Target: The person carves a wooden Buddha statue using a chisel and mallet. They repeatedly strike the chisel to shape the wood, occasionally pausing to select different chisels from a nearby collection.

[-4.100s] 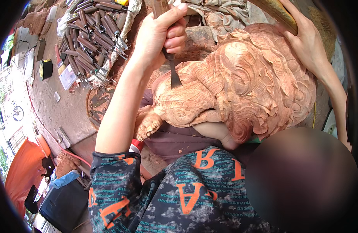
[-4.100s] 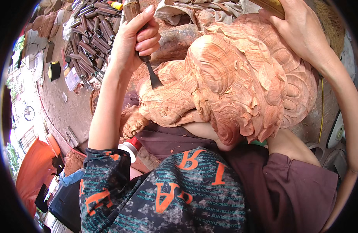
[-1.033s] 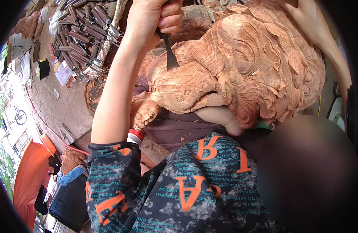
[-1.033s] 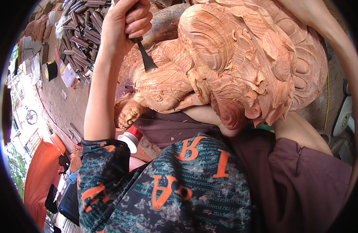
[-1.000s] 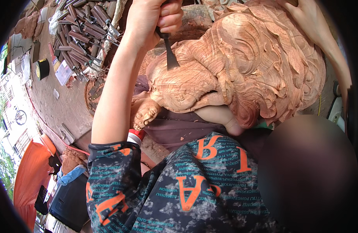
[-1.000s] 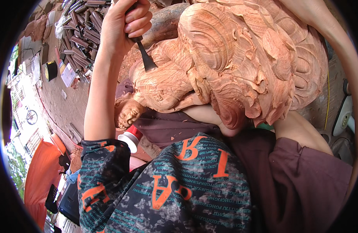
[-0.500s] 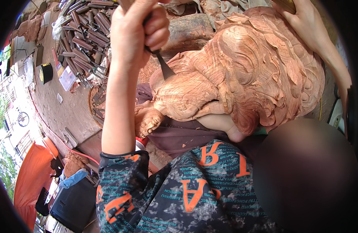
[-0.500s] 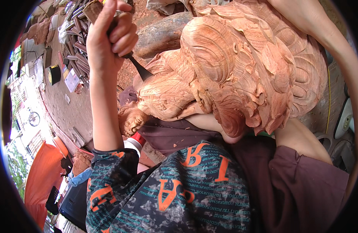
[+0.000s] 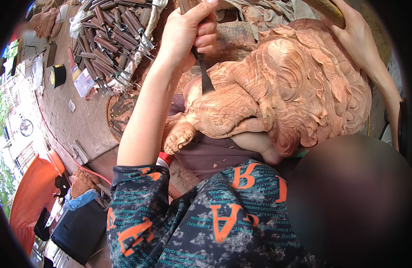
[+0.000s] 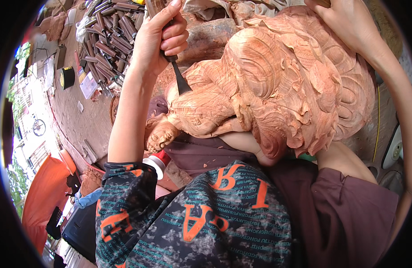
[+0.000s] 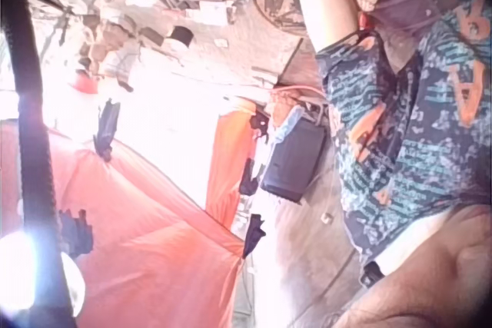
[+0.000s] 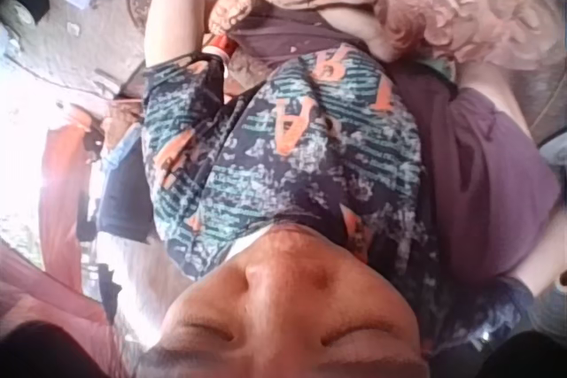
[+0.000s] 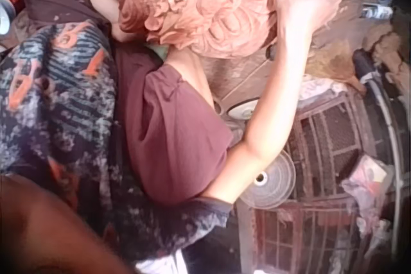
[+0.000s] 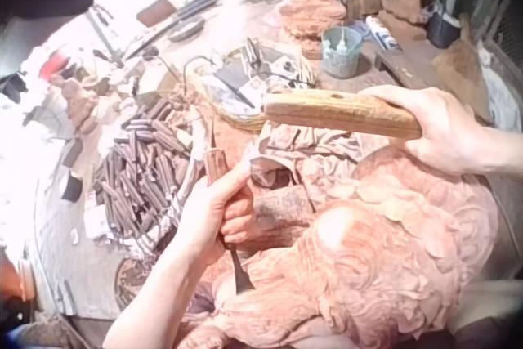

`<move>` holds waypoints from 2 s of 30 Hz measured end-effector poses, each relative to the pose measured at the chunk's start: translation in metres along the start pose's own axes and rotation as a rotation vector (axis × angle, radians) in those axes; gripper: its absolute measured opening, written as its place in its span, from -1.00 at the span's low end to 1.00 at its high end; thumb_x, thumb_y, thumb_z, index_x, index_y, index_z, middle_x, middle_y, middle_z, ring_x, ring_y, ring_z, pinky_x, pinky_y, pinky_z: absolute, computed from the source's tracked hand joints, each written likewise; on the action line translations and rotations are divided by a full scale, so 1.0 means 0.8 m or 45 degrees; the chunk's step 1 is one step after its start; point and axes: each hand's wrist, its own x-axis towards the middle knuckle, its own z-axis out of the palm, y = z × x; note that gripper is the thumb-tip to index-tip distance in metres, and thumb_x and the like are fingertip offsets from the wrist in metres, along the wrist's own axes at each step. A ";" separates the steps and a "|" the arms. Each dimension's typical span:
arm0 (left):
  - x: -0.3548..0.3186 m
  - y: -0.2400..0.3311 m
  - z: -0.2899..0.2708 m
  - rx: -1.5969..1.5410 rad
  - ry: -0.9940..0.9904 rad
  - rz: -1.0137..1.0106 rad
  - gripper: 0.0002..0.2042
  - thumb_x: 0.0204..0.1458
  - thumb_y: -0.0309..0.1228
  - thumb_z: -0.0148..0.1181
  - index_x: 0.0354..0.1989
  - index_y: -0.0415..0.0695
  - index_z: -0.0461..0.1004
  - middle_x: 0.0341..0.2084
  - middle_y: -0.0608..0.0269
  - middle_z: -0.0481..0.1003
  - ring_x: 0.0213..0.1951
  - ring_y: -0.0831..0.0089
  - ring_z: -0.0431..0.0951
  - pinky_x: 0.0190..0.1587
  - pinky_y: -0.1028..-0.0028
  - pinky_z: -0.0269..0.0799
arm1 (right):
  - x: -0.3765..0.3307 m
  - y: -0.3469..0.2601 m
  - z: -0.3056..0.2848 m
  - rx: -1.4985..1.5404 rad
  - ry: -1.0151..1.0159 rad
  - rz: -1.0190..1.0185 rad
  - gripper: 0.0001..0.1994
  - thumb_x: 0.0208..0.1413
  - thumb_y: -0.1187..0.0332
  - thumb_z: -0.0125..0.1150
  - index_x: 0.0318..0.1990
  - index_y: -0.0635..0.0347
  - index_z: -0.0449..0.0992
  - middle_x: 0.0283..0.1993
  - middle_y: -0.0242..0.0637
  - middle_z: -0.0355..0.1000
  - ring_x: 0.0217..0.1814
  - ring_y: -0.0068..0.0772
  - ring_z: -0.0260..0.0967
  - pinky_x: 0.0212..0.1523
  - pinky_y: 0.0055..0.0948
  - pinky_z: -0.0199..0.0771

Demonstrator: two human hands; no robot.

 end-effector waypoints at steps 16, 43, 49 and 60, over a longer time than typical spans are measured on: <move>-0.031 0.024 0.035 0.209 0.113 0.279 -0.66 0.25 -0.09 0.16 -0.40 -0.09 0.35 -0.80 0.50 0.03 -0.82 0.66 -0.05 -0.76 0.55 -0.15 | -0.006 0.025 -0.002 0.039 0.026 -0.093 -0.45 -0.07 0.60 0.17 0.18 0.21 0.38 0.00 0.04 0.54 0.09 0.05 0.50 0.09 -0.16 0.49; -0.005 0.005 0.001 0.050 0.080 0.088 -0.66 0.27 -0.19 0.16 -0.52 0.04 0.22 -0.81 0.58 -0.01 -0.82 0.69 -0.07 -0.75 0.58 -0.18 | -0.007 0.021 0.000 0.068 0.068 -0.126 -0.43 -0.07 0.61 0.19 0.20 0.20 0.37 -0.01 0.01 0.55 0.09 -0.01 0.52 0.09 -0.21 0.49; 0.001 0.000 -0.016 0.120 0.000 0.131 -0.67 0.35 -0.10 -0.02 -0.33 -0.08 0.43 -0.76 0.58 0.09 -0.78 0.78 0.01 -0.76 0.68 -0.10 | -0.005 0.015 -0.001 0.077 0.064 -0.075 -0.46 -0.06 0.58 0.17 0.18 0.19 0.39 -0.02 0.02 0.55 0.09 0.03 0.51 0.10 -0.18 0.49; -0.027 0.020 0.006 0.062 0.142 0.264 -0.70 0.27 -0.10 0.14 -0.37 -0.06 0.45 -0.81 0.53 0.03 -0.83 0.67 -0.04 -0.76 0.57 -0.16 | 0.001 0.035 0.011 0.074 0.042 -0.038 -0.47 -0.06 0.58 0.20 0.16 0.19 0.40 -0.02 0.04 0.55 0.07 0.06 0.50 0.08 -0.16 0.48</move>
